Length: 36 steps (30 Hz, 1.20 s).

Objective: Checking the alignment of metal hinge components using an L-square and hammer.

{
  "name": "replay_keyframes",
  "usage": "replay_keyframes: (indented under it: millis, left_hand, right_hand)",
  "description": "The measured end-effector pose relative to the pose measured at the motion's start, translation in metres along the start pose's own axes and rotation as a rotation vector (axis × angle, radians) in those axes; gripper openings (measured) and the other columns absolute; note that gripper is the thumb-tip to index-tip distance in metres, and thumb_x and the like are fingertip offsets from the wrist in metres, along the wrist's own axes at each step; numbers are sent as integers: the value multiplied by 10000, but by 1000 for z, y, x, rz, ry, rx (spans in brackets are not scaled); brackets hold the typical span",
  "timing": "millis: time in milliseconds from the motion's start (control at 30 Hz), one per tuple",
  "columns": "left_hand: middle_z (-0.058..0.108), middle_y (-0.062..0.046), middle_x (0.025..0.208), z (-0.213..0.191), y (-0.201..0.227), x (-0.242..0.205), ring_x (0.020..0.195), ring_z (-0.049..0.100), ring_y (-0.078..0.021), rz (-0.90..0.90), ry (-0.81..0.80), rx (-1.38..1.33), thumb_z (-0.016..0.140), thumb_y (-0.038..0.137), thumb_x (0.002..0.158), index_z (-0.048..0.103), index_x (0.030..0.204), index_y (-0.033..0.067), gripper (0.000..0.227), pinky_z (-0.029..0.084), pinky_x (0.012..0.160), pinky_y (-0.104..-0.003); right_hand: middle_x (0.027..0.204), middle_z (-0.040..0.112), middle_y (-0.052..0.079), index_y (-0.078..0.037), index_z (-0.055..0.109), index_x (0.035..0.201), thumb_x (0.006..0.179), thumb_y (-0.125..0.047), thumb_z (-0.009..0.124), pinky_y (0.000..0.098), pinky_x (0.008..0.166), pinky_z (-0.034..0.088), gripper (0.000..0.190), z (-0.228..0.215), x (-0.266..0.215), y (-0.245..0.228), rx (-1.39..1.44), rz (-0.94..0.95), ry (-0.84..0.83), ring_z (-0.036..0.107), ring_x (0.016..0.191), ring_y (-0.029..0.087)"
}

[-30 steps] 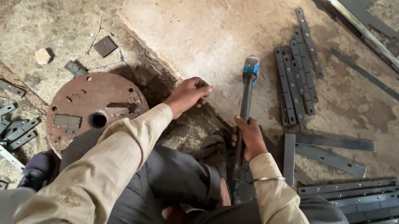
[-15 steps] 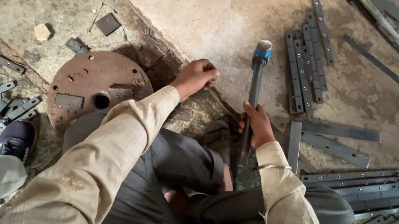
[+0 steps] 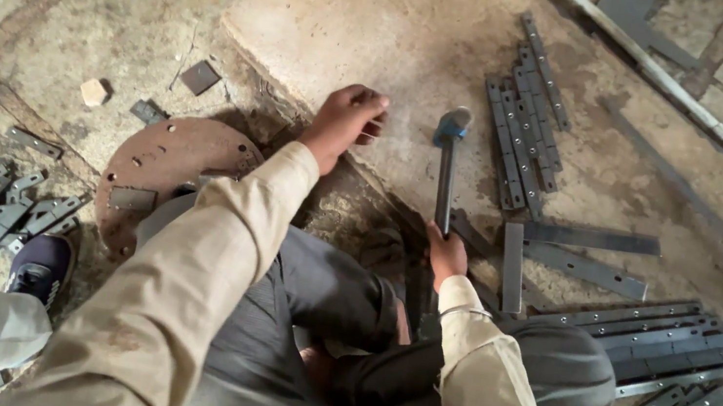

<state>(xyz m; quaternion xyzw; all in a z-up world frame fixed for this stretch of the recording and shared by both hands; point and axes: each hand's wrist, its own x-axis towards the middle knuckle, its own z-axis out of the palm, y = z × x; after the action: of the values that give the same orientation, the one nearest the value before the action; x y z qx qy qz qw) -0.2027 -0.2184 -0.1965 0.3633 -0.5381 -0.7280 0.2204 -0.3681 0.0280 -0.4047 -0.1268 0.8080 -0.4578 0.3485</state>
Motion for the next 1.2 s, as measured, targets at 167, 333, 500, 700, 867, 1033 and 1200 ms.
replay_keyframes:
  millis: [167,333,500,700,867,1033,1200]
  left_hand:
    - [674,-50,894,-10,81,-40,742,632,-148,136,-64,89,673,381,973,626,987,85,300,587,679,-298]
    - [697,-38,965,-26,166,-98,825,694,-152,240,-6,327,620,381,1009,629,1049,116,268,614,748,-321]
    - [709,-26,995,-16,182,-118,850,711,-146,376,-67,324,635,362,1038,634,1096,102,267,600,755,-314]
    - [691,-34,911,36,135,-99,753,693,-140,320,-97,234,667,380,987,628,1020,93,291,603,681,-306]
    - [689,-21,908,48,117,-106,742,675,-107,338,-173,367,649,372,1000,642,1018,83,289,586,682,-282]
    - [690,-16,893,32,115,-116,737,676,-104,396,-139,313,640,354,1018,641,1001,51,304,582,674,-280]
    - [695,-23,879,20,118,-119,722,675,-110,399,-106,271,642,349,1010,645,1006,63,286,578,655,-282]
  right_hand:
    - [766,650,82,8,675,1009,929,-457,704,414,512,452,473,-10,-7,-30,31,149,-72,604,624,214]
    - [858,688,104,28,688,1102,924,-374,795,346,667,493,453,2,40,30,-159,-174,32,664,769,188]
    - [880,713,88,-5,692,1103,871,-280,809,365,625,514,378,-2,14,10,110,-47,-211,635,736,204]
    - [694,574,74,-51,589,995,921,-252,730,403,425,418,257,-27,-25,-50,307,183,-359,536,518,216]
    - [678,591,61,-46,579,984,968,-238,690,377,394,398,223,-4,-39,-57,384,279,-377,547,508,197]
    - [646,514,62,-75,507,936,920,-133,692,389,397,362,194,15,-52,-61,388,173,-200,494,493,211]
    - [685,566,48,-79,538,933,911,-149,709,385,424,398,187,9,-39,-74,331,74,-100,516,514,167]
